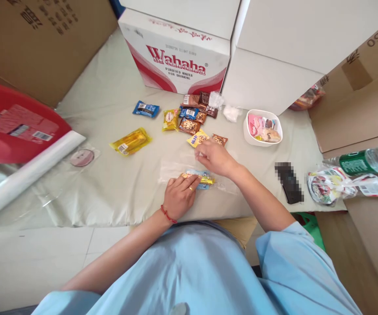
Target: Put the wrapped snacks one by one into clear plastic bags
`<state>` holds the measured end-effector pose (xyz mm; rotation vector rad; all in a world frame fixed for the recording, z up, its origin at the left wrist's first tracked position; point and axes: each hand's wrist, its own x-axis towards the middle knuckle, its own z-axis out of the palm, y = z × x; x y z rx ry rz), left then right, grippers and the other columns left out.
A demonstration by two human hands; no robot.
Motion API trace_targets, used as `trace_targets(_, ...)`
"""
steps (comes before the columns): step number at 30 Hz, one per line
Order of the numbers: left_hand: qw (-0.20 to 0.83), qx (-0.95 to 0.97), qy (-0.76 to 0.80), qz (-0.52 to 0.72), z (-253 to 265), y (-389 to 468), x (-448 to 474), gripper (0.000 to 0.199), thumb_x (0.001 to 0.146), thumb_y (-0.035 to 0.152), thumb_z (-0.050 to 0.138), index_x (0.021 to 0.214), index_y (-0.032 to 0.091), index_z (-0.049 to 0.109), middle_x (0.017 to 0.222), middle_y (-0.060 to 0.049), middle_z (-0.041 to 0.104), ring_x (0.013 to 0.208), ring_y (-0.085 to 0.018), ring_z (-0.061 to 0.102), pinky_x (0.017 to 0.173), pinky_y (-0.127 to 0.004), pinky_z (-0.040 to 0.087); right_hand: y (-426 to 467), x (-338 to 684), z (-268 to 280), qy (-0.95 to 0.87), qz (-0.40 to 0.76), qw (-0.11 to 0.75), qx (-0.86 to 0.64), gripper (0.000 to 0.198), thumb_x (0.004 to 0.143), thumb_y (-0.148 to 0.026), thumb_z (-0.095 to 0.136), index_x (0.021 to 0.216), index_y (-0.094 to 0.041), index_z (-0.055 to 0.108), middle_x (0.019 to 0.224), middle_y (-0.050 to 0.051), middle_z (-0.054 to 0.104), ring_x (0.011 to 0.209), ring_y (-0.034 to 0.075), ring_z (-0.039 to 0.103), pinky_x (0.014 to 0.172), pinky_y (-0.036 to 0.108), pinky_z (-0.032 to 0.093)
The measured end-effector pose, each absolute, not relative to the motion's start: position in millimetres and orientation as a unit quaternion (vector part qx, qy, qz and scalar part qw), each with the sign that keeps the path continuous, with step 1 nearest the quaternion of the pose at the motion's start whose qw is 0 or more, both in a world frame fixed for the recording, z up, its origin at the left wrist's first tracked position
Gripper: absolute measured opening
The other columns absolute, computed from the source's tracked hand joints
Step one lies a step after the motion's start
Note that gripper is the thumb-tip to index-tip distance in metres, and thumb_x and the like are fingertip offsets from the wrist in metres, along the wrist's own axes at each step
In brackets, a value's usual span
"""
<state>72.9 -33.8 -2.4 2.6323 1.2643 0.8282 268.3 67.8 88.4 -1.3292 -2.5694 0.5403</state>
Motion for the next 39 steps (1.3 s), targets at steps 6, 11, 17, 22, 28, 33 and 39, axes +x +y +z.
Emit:
trace_targets(6,0.141,0.853,0.397,0.308,-11,-31,62,0.039,0.093,0.009,0.05,0.12,0.023,0.076,0.121,-0.011,0.078,0.111,-0.025,0.069,0.089,-0.041,0.053,-6,270,71,-0.892,0.201,-0.002,-0.404,0.031,0.105,-0.021,0.046,0.129,-0.026,0.066,0.097,0.002,0.061,0.074,0.017,0.048,0.065,0.027,0.03)
trace_targets(11,0.271,0.784,0.39,0.401,-2,-37,29,0.036,0.092,0.011,0.047,0.104,0.025,0.078,0.114,-0.006,0.079,0.106,-0.019,0.073,0.097,-0.037,0.058,-19,261,52,-0.882,0.201,-0.041,-0.425,0.04,0.107,-0.019,0.042,0.142,-0.031,0.058,0.109,0.004,0.062,0.085,0.018,0.052,0.066,0.027,0.029)
trace_targets(17,0.221,0.546,0.65,0.48,12,-11,8,0.036,0.102,0.039,0.043,0.113,0.018,0.07,0.122,-0.013,0.069,0.122,-0.027,0.063,0.114,-0.049,0.047,-9,251,62,-0.864,0.207,-0.095,-0.449,0.045,0.104,-0.017,0.045,0.144,-0.034,0.059,0.118,0.007,0.063,0.081,0.019,0.053,0.063,0.03,0.025)
trace_targets(22,0.219,0.633,0.687,0.28,10,5,18,0.041,0.078,0.05,0.073,0.105,0.018,0.07,0.155,-0.019,0.05,0.155,-0.043,0.028,0.127,-0.063,0.026,-3,248,69,-0.862,0.213,-0.078,-0.453,0.037,0.107,-0.023,0.043,0.134,-0.03,0.067,0.114,0.009,0.064,0.083,0.021,0.054,0.065,0.031,0.027)
trace_targets(28,0.267,0.634,0.644,0.334,32,-13,37,0.006,0.086,0.026,0.06,0.085,0.022,0.065,0.09,-0.003,0.066,0.077,-0.018,0.065,0.078,-0.033,0.057,1,248,67,-0.86,0.244,-0.038,-0.446,0.033,0.103,-0.018,0.049,0.129,-0.024,0.069,0.108,0.008,0.063,0.082,0.019,0.05,0.069,0.029,0.034)
trace_targets(33,0.232,0.726,0.541,0.355,25,-19,77,0.022,0.096,0.018,0.051,0.105,0.019,0.071,0.101,-0.008,0.068,0.092,-0.02,0.068,0.085,-0.033,0.056,-3,256,61,-0.866,0.285,0.077,-0.403,0.025,0.096,-0.011,0.051,0.107,-0.014,0.074,0.107,0.011,0.065,0.096,0.023,0.055,0.086,0.036,0.046)
trace_targets(39,0.082,0.821,0.517,0.228,-2,-36,87,0.052,0.094,0.019,0.053,0.146,0.012,0.056,0.141,-0.021,0.064,0.119,-0.032,0.064,0.092,-0.045,0.05,-25,298,48,-0.742,0.241,0.268,-0.565,0.033,0.099,-0.02,0.05,0.126,-0.023,0.069,0.122,0.012,0.066,0.117,0.026,0.059,0.104,0.046,0.049)
